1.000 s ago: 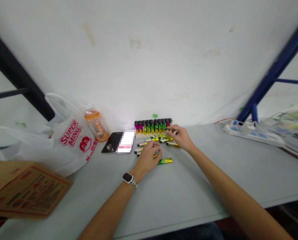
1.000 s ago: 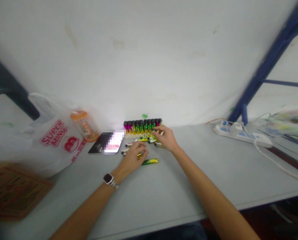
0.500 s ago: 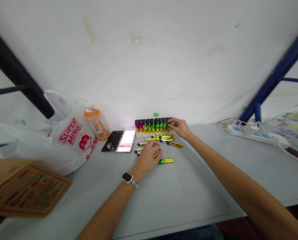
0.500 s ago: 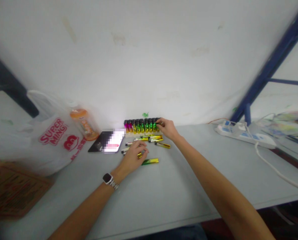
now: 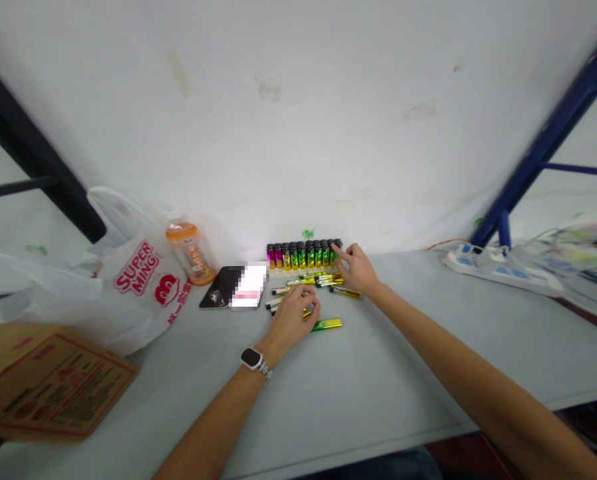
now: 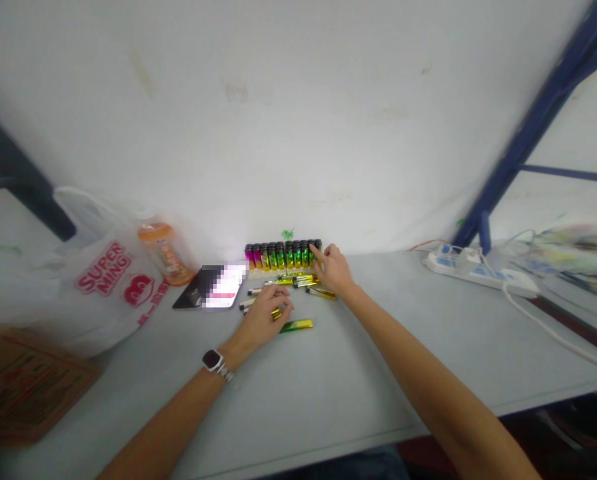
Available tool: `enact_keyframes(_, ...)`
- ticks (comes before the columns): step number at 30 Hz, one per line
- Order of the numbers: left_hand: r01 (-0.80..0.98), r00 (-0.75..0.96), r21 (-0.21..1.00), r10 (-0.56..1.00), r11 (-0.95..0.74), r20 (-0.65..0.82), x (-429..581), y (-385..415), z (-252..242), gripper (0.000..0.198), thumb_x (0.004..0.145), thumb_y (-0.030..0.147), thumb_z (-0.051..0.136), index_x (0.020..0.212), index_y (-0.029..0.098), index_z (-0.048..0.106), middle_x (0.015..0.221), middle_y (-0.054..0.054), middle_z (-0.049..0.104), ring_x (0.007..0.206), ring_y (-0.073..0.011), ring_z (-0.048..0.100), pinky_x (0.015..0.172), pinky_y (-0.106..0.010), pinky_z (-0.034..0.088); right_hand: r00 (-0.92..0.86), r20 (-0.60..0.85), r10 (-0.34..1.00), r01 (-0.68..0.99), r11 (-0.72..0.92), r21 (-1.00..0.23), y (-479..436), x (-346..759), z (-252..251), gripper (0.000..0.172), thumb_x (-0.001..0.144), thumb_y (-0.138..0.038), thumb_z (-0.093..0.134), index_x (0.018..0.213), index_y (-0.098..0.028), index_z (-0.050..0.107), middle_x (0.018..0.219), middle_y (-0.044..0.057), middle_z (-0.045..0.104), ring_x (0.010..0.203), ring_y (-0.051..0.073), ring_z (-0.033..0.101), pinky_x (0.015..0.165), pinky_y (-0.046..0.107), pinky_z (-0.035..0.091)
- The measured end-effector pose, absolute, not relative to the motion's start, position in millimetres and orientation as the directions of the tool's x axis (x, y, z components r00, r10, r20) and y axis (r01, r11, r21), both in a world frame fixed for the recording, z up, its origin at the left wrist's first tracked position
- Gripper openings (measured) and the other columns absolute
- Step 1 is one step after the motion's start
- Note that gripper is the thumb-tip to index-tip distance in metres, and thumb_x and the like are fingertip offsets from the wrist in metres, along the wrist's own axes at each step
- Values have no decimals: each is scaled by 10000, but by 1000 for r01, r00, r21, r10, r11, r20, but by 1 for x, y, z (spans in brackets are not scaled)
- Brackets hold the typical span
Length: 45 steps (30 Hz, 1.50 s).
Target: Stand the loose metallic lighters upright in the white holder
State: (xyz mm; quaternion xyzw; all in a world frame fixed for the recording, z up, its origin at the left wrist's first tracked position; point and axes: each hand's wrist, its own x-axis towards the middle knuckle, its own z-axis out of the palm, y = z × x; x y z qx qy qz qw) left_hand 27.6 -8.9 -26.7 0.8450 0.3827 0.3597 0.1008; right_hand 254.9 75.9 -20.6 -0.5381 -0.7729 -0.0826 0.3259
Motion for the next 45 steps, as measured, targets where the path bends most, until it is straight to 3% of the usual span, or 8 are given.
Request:
enact_keyframes(5,572,450,452,722,-685,526,28,-8,-26,106,857,158,556,808,190,644,1050,-68,594,1047,-216,562,979,-416,454,-202,517,832,874,391,-288,53,253,-26,593,937,-359,477,1490,-173,370,1070,124,489,958,249,517,899,385,436)
enact_keyframes(11,568,456,453,721,-687,521,29,-8,-24,113,855,159,554,800,192,647,1057,-70,597,1048,-222,567,964,-409,461,-199,447,872,865,371,-339,10,250,-34,288,878,-356,574,1094,-177,637,1032,105,551,1014,248,496,921,355,406)
enact_keyframes(17,566,450,454,719,-689,529,28,-8,-26,110,860,173,563,812,191,660,1055,-73,595,1043,-224,566,962,-413,459,-200,316,928,866,318,-386,-2,245,-28,252,848,-437,628,856,-187,662,889,77,607,921,230,518,831,325,381)
enact_keyframes(24,550,386,511,744,-660,545,25,-5,-25,110,876,200,564,820,191,659,1064,-71,587,1043,-218,568,965,-411,457,-264,231,936,792,348,-502,1,225,-15,195,863,-370,598,807,-188,559,729,15,610,681,160,530,647,275,324)
enact_keyframes(27,525,307,558,754,-643,580,20,-2,-23,130,899,218,547,824,187,649,1058,-73,585,1033,-207,567,956,-398,462,-264,271,926,668,378,-641,4,211,-7,193,895,-368,537,813,-206,472,641,-22,552,597,143,519,579,257,327)
enact_keyframes(32,480,235,571,725,-666,647,13,2,-18,123,900,194,551,815,184,638,983,-63,592,978,-190,567,901,-364,479,-256,270,928,228,330,-916,5,178,4,233,893,-463,502,921,-243,430,541,-94,468,442,115,466,466,222,341)
enact_keyframes(38,467,231,564,710,-681,666,11,-1,-12,146,903,200,550,787,187,638,941,-57,591,944,-181,571,875,-343,486,-148,159,976,-94,146,-985,-1,157,-7,414,836,-635,507,779,-227,464,483,-108,308,381,69,226,380,210,179)
enact_keyframes(45,455,272,588,734,-668,622,18,-6,-12,184,907,221,531,763,183,638,967,-69,596,966,-189,582,898,-358,481,57,235,970,175,222,-959,-7,168,-23,588,818,-675,504,491,-228,309,438,-63,262,438,77,251,440,262,175)
